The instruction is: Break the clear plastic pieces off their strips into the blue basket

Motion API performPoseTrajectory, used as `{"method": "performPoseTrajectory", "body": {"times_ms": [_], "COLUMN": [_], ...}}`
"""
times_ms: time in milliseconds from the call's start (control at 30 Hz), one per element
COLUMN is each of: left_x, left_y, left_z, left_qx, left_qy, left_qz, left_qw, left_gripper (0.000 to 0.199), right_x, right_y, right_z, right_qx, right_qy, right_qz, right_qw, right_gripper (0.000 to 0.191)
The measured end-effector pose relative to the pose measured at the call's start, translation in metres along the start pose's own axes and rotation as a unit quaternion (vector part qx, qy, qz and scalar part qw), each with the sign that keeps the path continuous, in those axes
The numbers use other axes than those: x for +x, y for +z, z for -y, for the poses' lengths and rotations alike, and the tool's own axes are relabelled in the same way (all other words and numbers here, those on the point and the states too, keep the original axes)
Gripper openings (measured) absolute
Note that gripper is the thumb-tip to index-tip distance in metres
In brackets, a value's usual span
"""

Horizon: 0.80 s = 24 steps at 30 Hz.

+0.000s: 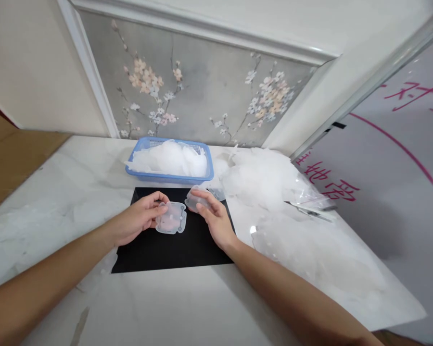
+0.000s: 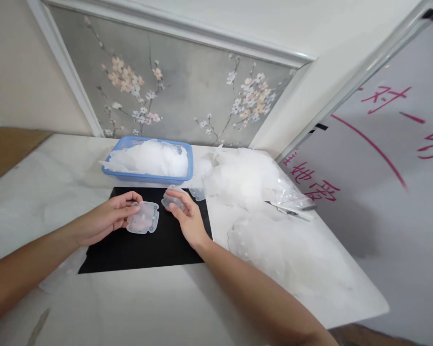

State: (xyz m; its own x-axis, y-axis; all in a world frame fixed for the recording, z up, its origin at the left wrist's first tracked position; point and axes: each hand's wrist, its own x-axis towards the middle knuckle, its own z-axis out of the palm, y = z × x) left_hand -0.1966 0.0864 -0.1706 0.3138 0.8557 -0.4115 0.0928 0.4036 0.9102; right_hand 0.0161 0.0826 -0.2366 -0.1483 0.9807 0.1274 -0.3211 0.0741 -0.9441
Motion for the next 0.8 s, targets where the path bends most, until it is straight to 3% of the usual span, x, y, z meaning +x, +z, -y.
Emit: {"method": "performPoseTrajectory", "body": {"times_ms": [100,233,433,533,633,733,800], "left_x": [-0.001,0.002,0.005,0.005,0.002,-0.009,-0.022], "left_y": [0.0,-0.005,-0.007,-0.003,0.0,-0.009,-0.025], "left_z": [0.001,0.0,0.003,0.006,0.002,-0.015,-0.027], "left_qx": [-0.061,-0.108,-0.135,-0.134,-0.112,0.043,0.227], "left_qy": [-0.02,-0.02,-0.021,-0.021,-0.022,-0.007,0.028], "left_qz": [0.025,0.035,0.044,0.047,0.058,0.081,0.076], "left_qw": [0.998,0.993,0.99,0.99,0.992,0.996,0.97], "left_gripper": [0.03,0.035,0.038,0.039,0.04,0.036,0.031], "right_x": [0.0,-0.003,-0.011,-0.014,-0.014,-0.012,-0.009], "right_y": [-0.005,-0.008,-0.001,0.004,0.008,0.01,0.011], "right_z": [-0.004,-0.003,0.004,0.005,0.005,0.004,0.001], "right_qx": [-0.042,-0.124,-0.321,-0.372,-0.367,-0.25,-0.113], "right_qy": [-0.027,-0.074,-0.169,-0.195,-0.188,-0.111,-0.006], "right_qz": [-0.013,0.023,0.124,0.17,0.191,0.155,0.106], "right_qw": [0.999,0.989,0.924,0.891,0.891,0.949,0.988], "right_gripper": [0.047,0.081,0.099,0.092,0.063,0.024,0.027]}}
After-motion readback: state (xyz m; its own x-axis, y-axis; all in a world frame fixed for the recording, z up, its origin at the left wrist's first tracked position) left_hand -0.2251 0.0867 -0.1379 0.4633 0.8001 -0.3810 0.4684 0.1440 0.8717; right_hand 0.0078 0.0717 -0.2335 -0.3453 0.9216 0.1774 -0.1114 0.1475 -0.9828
